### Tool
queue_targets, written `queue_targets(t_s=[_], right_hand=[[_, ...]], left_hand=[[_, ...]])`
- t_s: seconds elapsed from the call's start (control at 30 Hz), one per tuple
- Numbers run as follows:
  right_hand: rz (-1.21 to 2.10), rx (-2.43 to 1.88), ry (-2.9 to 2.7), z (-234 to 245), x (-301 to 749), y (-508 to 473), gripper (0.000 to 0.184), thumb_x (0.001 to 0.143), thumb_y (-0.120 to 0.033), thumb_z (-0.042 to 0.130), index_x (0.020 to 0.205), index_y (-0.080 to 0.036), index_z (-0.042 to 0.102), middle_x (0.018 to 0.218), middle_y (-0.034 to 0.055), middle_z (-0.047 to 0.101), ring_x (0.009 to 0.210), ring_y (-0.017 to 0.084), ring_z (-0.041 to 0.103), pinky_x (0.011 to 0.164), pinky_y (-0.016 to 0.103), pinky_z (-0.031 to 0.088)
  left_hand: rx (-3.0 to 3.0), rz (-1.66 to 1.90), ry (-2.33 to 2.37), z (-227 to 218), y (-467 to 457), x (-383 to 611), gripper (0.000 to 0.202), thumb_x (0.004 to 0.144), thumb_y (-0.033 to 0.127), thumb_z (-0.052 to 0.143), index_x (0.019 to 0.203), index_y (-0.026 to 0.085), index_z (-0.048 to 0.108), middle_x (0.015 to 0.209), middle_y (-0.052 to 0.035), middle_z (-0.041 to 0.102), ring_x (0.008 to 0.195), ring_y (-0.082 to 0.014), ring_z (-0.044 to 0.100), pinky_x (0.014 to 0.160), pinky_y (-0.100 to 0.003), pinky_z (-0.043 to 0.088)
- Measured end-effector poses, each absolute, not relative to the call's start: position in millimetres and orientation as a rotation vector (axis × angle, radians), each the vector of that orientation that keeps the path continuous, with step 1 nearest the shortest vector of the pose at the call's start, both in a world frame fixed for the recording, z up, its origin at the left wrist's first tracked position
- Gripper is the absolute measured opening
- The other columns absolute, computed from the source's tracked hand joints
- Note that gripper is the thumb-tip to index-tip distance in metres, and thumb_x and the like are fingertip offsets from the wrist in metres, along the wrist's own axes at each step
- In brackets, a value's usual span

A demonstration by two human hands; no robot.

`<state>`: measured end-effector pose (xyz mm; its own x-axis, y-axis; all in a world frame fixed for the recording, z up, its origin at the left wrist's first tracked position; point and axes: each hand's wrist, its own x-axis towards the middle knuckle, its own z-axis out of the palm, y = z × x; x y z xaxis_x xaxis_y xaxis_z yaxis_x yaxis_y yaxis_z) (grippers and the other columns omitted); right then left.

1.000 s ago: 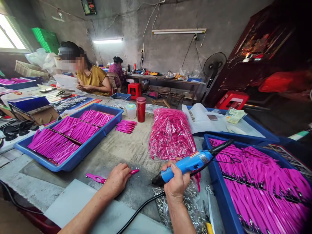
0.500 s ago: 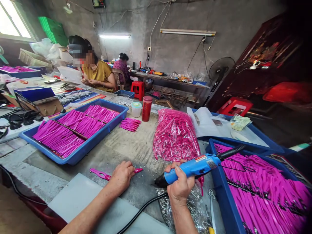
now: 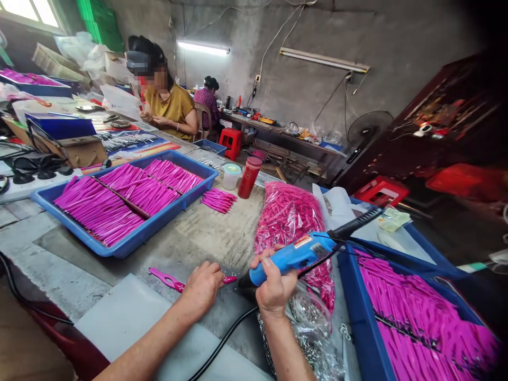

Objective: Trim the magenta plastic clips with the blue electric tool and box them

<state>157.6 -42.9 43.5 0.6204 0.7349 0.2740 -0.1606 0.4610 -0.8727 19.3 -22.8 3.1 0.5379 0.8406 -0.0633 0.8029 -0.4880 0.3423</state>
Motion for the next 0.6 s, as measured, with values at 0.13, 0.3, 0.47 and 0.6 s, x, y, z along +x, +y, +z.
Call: queue_targets(t_s=[0.13, 0.3, 0.47, 0.6], right_hand=[[0.61, -0.945, -0.758, 47.4, 146.4, -31.5, 0.04, 0.066, -0.03, 0.061, 0.094, -0.014, 0.037, 0.065, -0.0036, 0.05, 0.045, 0.011, 0.051, 0.048, 0.024, 0.041], [0.622, -0.957, -0.773, 48.4, 139.9, -23.4, 0.043, 0.064, -0.029, 0.063, 0.096, -0.014, 0.038, 0.064, -0.0037, 0.051, 0.045, 0.011, 0.052, 0.046, 0.024, 0.042], [0.636, -0.975, -0.791, 45.3, 138.6, -21.8, 0.043, 0.064, -0.028, 0.063, 0.096, -0.014, 0.038, 0.065, -0.0038, 0.051, 0.046, 0.011, 0.053, 0.047, 0.024, 0.043], [0.635, -0.981, -0.802, 44.6, 137.5, -22.2, 0.042, 0.064, -0.028, 0.062, 0.096, -0.014, 0.038, 0.065, -0.0042, 0.051, 0.045, 0.011, 0.053, 0.047, 0.024, 0.043]], left_hand=[[2.464, 0.15, 1.358, 2.5, -23.6, 19.7, 0.024, 0.087, 0.022, 0.041, 0.077, 0.018, 0.062, 0.082, -0.0044, 0.057, 0.082, -0.0175, 0.046, 0.065, -0.029, 0.033], [2.455, 0.139, 1.364, 2.8, -24.5, 20.5, 0.025, 0.088, 0.023, 0.041, 0.076, 0.018, 0.062, 0.082, -0.0041, 0.057, 0.082, -0.0177, 0.046, 0.064, -0.03, 0.032], [2.458, 0.151, 1.353, 0.4, -24.9, 20.9, 0.024, 0.088, 0.021, 0.041, 0.077, 0.018, 0.062, 0.082, -0.0042, 0.056, 0.083, -0.0173, 0.046, 0.064, -0.029, 0.032], [2.443, 0.149, 1.344, -0.7, -24.4, 21.0, 0.025, 0.089, 0.021, 0.04, 0.078, 0.019, 0.062, 0.083, -0.0046, 0.056, 0.083, -0.0178, 0.045, 0.065, -0.03, 0.032]])
